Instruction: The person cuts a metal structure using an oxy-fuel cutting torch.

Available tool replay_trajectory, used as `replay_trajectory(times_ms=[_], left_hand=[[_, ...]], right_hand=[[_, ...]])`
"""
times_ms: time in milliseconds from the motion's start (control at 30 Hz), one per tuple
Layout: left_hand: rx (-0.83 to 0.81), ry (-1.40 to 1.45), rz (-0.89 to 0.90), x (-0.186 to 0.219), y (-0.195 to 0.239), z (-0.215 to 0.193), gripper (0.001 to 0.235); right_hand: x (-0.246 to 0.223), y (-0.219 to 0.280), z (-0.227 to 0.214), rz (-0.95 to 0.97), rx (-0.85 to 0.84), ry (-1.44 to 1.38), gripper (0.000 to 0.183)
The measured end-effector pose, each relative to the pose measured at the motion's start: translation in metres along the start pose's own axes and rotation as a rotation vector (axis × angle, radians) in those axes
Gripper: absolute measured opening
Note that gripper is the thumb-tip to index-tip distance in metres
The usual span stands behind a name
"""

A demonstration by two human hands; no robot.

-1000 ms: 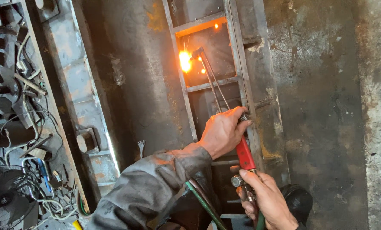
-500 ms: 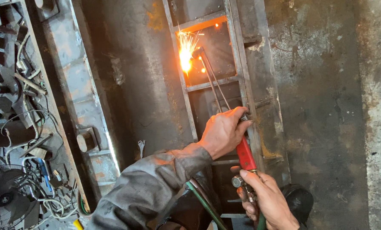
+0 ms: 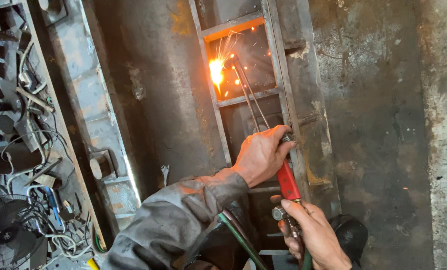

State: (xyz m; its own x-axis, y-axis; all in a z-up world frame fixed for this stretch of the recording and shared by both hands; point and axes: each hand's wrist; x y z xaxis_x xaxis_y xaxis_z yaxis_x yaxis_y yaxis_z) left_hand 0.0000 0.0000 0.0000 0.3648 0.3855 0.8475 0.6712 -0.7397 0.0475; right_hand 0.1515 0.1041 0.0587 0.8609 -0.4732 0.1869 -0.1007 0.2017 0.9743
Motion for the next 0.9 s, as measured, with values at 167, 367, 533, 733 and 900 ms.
replay_trajectory(times_ms=[167, 367, 533, 733, 900], left_hand=[[-0.008, 0.004, -0.014, 0.002, 0.0, -0.001, 0.034], [0.033, 0.006, 0.024, 0.001, 0.001, 0.001, 0.033], [0.046, 0.016, 0.039, 0.0, 0.002, 0.002, 0.033], [0.003, 0.025, 0.003, 0.006, 0.0, -0.004, 0.033], [-0.04, 0.042, -0.038, 0.009, -0.001, -0.006, 0.032]], right_hand=[[-0.002, 0.003, 0.002, 0.021, 0.023, 0.006, 0.041], [0.0, 0.001, 0.0, -0.009, -0.003, 0.013, 0.042], [-0.001, 0.003, 0.0, 0.008, -0.01, 0.004, 0.042], [0.004, -0.005, -0.003, -0.009, -0.008, 0.019, 0.043], [-0.001, 0.004, 0.001, 0.001, -0.002, 0.017, 0.043]])
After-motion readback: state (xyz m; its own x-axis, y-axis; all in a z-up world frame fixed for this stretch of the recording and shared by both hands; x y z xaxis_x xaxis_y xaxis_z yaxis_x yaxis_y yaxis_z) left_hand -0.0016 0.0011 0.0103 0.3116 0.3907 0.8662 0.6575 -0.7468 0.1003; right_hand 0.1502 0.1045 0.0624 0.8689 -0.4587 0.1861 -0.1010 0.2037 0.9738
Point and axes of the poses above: each hand's wrist, its own y-axis away from the middle knuckle, its own z-axis out of the palm, x = y × z, and after that the axes turned 13 degrees about z, right-handed
